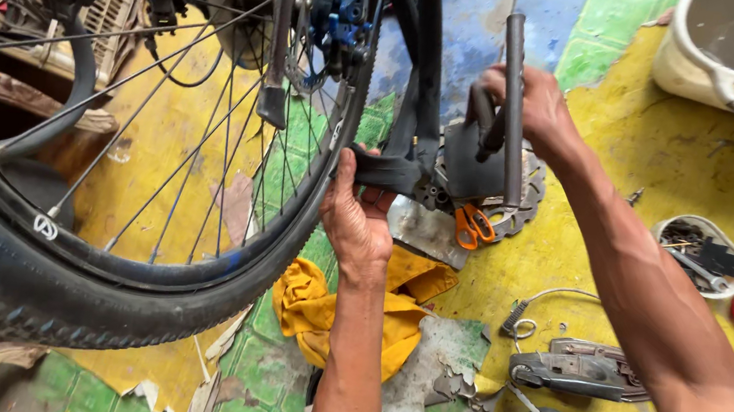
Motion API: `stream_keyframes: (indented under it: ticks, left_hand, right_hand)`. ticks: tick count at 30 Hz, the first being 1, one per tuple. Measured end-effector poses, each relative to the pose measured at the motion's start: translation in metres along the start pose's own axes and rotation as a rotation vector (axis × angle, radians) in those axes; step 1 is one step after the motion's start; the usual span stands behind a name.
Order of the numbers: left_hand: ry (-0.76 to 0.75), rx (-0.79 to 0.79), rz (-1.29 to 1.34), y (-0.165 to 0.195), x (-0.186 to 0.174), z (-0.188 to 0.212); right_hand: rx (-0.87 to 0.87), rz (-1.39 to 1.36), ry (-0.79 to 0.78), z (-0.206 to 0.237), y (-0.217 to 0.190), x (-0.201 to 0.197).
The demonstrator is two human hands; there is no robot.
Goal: The person retrieves a tool from a drawer and uses it to work on a bicycle tire. They then use a yellow cloth to wipe the tire and a metal rod to adjust or inspect the tire's inner tube.
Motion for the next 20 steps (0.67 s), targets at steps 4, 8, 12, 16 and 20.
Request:
stream_keyframes:
  ticks: [4,8,12,16,20]
  left_hand:
    - [-0.046,0.011,0.039,0.002,0.004,0.000]
    - [-0.060,0.011,0.044,0.007,0.020,0.004]
    - [-0.097,0.061,0.031,0.019,0.032,0.010]
    - [-0.073,0.066,-0.002,0.027,0.033,0.015]
    - [-0.040,0.024,0.040,0.032,0.036,0.016]
  right_hand:
    - [-0.292,0.196,0.376,0.048,0.028,-0.053]
    - [-0.156,0.324,0.115,0.092,0.089,-0.034]
    - [-0.101,0.524,-0.206,0.147,0.119,0.032]
    - [-0.063,0.476,-0.218,0.160,0.093,0.051]
    - [0.032,0.322,-0.242,0.148,0.060,0.070]
Point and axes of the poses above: each hand's wrist, its own z-axis away from the middle knuckle, its own x-axis out of the palm, y = z × x, the point moved 8 cm from there along -z, towards the middle knuckle, and after that the axes turned 14 degrees about x, right-handed, at the moved point
